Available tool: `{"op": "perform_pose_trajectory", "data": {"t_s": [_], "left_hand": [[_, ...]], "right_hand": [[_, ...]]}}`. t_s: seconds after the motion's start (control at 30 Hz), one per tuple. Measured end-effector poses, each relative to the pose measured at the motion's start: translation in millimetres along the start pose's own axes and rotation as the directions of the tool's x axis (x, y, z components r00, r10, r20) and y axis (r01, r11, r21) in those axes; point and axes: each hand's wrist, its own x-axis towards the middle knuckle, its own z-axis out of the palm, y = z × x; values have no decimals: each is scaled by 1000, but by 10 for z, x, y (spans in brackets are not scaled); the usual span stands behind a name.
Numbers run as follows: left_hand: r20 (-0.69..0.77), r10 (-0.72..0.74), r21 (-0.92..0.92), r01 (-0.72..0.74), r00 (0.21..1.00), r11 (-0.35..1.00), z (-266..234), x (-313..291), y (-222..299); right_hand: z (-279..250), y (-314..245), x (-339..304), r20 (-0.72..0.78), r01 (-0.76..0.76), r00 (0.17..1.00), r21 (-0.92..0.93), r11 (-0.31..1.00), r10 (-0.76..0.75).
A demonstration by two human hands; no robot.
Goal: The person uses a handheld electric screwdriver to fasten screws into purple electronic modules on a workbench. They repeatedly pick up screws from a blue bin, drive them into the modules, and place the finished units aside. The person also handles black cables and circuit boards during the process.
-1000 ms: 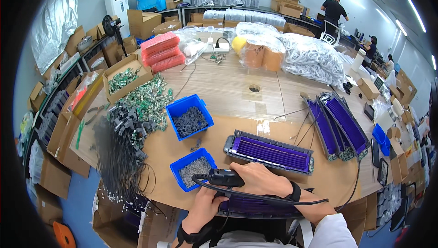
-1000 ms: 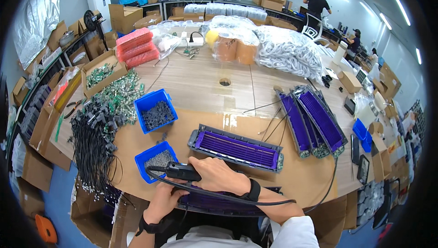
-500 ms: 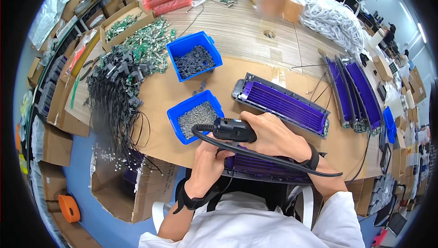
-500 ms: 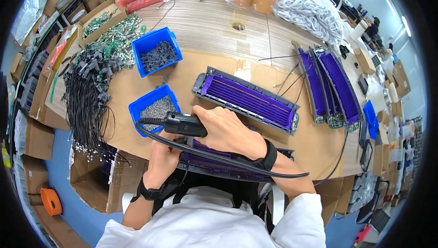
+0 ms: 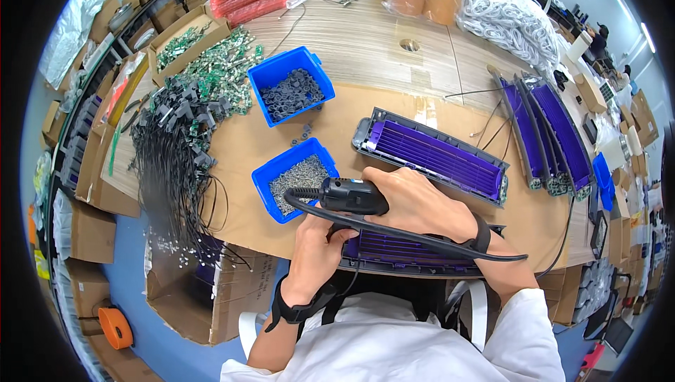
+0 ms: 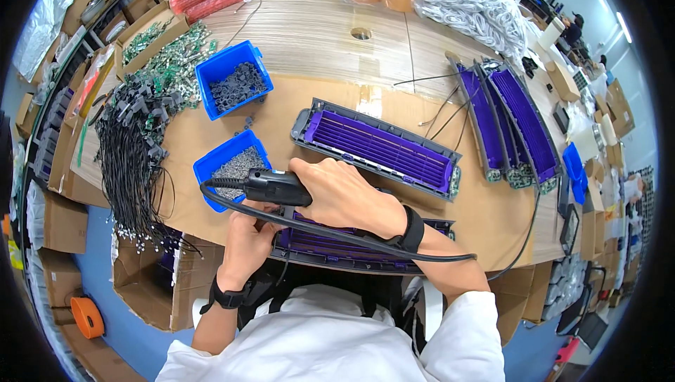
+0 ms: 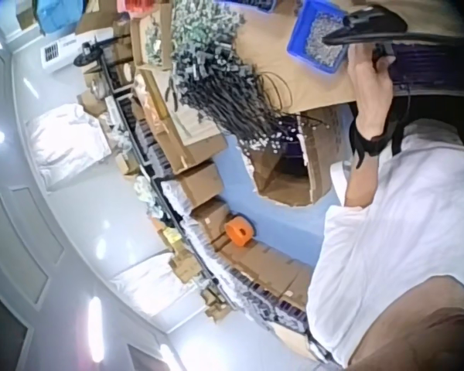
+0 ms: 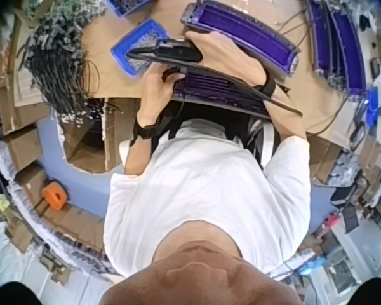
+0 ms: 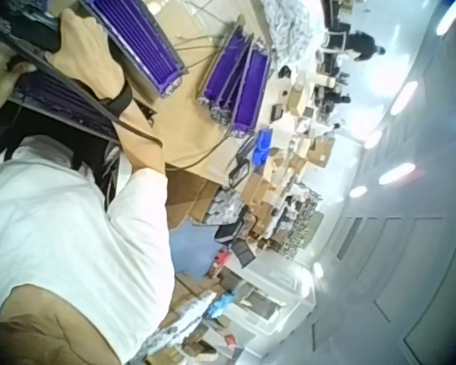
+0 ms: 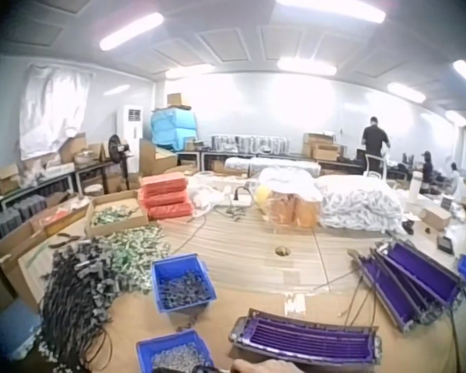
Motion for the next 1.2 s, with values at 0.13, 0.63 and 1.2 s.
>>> {"op": "perform_pose_trajectory", "data": {"t_s": [0.13, 0.63, 1.2], "left_hand": [[53, -119, -77, 122, 992, 989, 13, -13, -102], [44, -40, -6, 40, 998, 999, 10, -54, -163], [7, 74, 24, -75, 997, 997, -36, -57, -79]], "right_hand": [[-76, -57, 37, 53, -9, 999, 40, 999, 7], [-90, -69, 57, 113, -47, 993, 41, 998, 42], [-109, -122, 57, 87, -2, 996, 47, 999, -2]]}}
